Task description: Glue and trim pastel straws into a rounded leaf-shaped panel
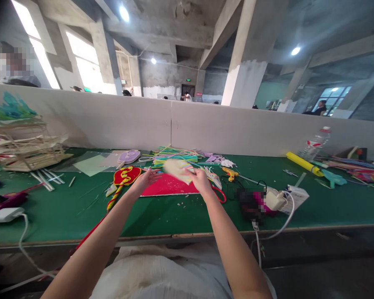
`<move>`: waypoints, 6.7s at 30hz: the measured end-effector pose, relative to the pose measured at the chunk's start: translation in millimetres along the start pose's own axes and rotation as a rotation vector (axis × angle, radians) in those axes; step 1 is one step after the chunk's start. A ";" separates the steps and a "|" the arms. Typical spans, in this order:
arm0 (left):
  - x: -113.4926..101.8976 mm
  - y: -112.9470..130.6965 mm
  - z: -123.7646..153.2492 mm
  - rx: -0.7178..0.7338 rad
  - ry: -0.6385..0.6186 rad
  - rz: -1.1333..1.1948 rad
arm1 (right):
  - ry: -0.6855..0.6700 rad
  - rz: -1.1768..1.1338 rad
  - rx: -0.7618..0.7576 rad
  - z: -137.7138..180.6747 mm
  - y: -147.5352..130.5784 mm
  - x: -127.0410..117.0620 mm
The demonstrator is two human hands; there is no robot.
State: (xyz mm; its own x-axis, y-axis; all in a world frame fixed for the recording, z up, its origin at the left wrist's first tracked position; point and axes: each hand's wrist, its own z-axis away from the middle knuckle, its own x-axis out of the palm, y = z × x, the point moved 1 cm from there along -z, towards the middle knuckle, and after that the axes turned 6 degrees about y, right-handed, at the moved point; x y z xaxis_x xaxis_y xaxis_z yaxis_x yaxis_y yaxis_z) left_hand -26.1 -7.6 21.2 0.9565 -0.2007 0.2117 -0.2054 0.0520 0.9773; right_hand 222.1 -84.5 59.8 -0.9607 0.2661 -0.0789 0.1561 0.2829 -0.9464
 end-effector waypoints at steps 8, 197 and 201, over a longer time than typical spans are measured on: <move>10.1 -4.6 7.6 -0.059 -0.042 0.144 | 0.019 -0.186 0.110 -6.5 20.0 4.1; -42.0 5.2 -14.1 0.158 0.333 -1.415 | -0.275 0.566 0.100 -139.0 139.1 44.3; -36.8 -1.5 -38.2 0.195 0.342 -1.441 | -0.201 0.655 0.091 -145.5 144.8 44.1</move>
State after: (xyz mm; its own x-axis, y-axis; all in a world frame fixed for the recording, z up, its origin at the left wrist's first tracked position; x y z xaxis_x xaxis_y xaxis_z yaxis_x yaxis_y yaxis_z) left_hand -53.1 37.1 11.6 0.3519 0.2694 -0.8964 0.9359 -0.1198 0.3314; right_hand 235.8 102.2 -35.1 -0.7000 0.1774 -0.6917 0.7075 0.0408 -0.7055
